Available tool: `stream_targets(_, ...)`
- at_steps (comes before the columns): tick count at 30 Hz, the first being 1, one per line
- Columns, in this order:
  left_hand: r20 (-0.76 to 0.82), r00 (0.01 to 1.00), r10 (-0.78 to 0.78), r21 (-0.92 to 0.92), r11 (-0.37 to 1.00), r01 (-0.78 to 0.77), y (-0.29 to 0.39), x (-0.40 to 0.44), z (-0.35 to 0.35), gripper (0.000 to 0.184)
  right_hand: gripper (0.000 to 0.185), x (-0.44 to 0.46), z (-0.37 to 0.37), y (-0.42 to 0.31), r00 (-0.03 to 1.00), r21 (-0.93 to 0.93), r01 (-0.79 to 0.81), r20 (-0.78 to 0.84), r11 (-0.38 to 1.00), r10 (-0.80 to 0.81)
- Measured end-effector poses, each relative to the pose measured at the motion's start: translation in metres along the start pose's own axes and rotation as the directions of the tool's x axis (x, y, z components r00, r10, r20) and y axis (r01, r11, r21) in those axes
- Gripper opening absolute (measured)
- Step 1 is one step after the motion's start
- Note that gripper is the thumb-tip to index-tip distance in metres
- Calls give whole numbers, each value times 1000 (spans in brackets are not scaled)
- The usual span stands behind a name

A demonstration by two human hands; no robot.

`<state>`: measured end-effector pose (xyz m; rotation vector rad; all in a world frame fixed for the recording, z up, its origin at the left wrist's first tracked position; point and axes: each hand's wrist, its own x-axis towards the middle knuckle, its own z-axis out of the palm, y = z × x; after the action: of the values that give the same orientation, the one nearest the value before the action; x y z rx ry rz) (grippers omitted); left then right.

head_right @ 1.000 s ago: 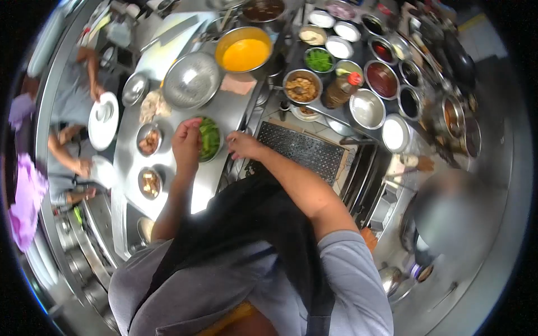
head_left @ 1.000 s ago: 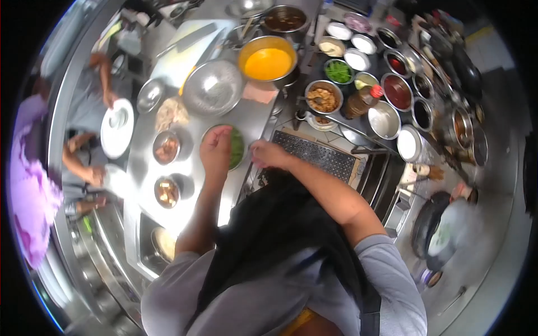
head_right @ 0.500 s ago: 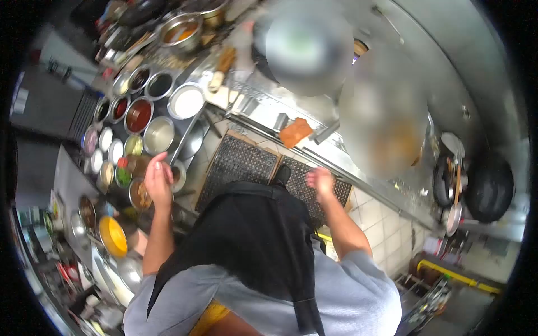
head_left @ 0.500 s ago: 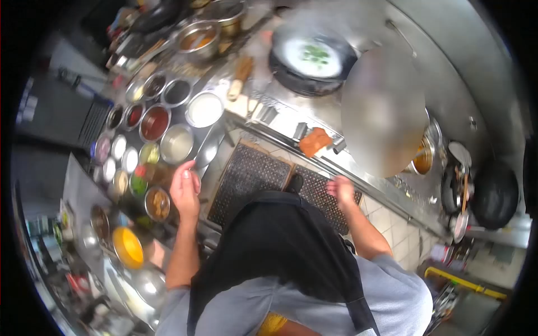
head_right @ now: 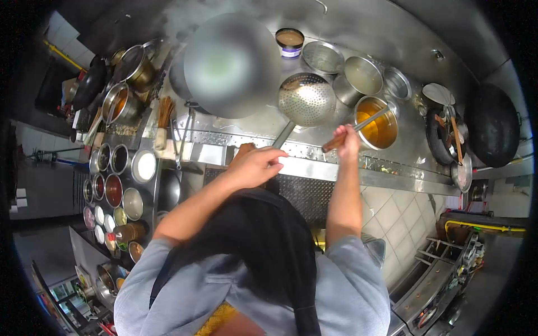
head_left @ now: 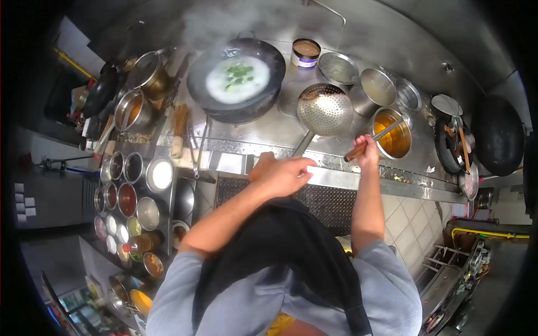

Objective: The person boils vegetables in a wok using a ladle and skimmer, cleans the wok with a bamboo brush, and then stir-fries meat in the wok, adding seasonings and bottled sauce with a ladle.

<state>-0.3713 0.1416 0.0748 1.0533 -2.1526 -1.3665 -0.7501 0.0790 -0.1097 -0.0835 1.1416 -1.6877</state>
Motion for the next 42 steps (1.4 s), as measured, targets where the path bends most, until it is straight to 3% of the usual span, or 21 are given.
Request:
stream_targets(2,-98,975,201,209,962,-178,-9,47,31,51,12,-19,41,15,993,-23,116,-16,993,-117)
stream_targets(5,31,999,8,352,936,-19,-14,100,55,56,19,-81,97,52,952,-261,302,134,917,-275)
stream_targets(8,-129,981,-148,143,976,166,-39,126,50,60,39,-101,106,65,864,-467,465,426,752,-270)
stream_targets(10,-186,960,-209,142,961,237,-54,138,42,62,56,-101,90,87,942,-524,311,282,793,-182)
stream_targets(12,-233,942,-241,64,963,262,-59,160,37,61,66,-91,47,134,997,-640,-74,-24,765,77)
stream_targets(14,-324,932,-165,140,965,219,-75,199,35,52,67,-86,11,169,802,-553,-468,62,689,594)
stream_targets(16,-354,930,-97,200,964,177,-101,247,33,40,60,-88,21,188,609,-485,-578,279,656,743)
stream_targets(17,-339,938,-68,224,963,150,-112,272,31,34,57,-91,29,192,610,-433,-593,309,679,730)
stream_targets(18,-261,929,-260,13,962,273,-109,291,30,27,53,-92,40,193,613,-380,-605,339,699,714)
stream_targets(20,2,830,-558,-356,775,521,-95,322,29,16,46,-90,40,195,689,-353,-558,306,751,657)
stream_targets(23,322,770,-551,-869,152,471,-86,348,26,8,30,-98,40,161,838,-291,-433,219,853,500)
stream_targets(26,403,827,-391,-915,-185,359,-81,333,11,9,19,-110,60,73,833,-8,-548,92,837,546)
stream_targets(27,414,837,-358,-908,-228,352,-82,322,5,4,15,-105,57,61,833,-9,-545,103,838,543)
stream_targets(30,394,845,-362,-918,-110,381,-69,274,-16,3,7,-86,67,27,822,-13,-562,103,827,560)
stream_targets(31,372,863,-343,-926,-69,372,-65,256,-21,13,7,-76,72,19,805,-16,-585,111,811,583)
stream_targets(34,263,866,-426,-909,192,370,-51,218,-31,18,6,-54,88,-3,774,-69,-619,119,783,622)
stream_targets(35,240,856,-459,-890,248,382,-58,208,-30,38,6,-46,91,-5,764,-95,-625,128,775,632)
stream_targets(38,107,838,-535,-762,497,414,-59,167,-31,64,14,-32,104,-2,800,-210,-554,134,805,585)
stream_targets(39,72,851,-520,-590,666,457,-68,155,-35,78,17,-38,112,3,847,-325,-465,108,824,521)
stream_targets(40,-104,892,-440,-375,848,375,-83,140,-33,76,20,-47,117,6,892,-433,-366,90,824,443)
stream_targets(42,-334,931,-147,166,963,212,-112,103,-26,73,28,-55,118,19,954,-588,-177,96,789,286)
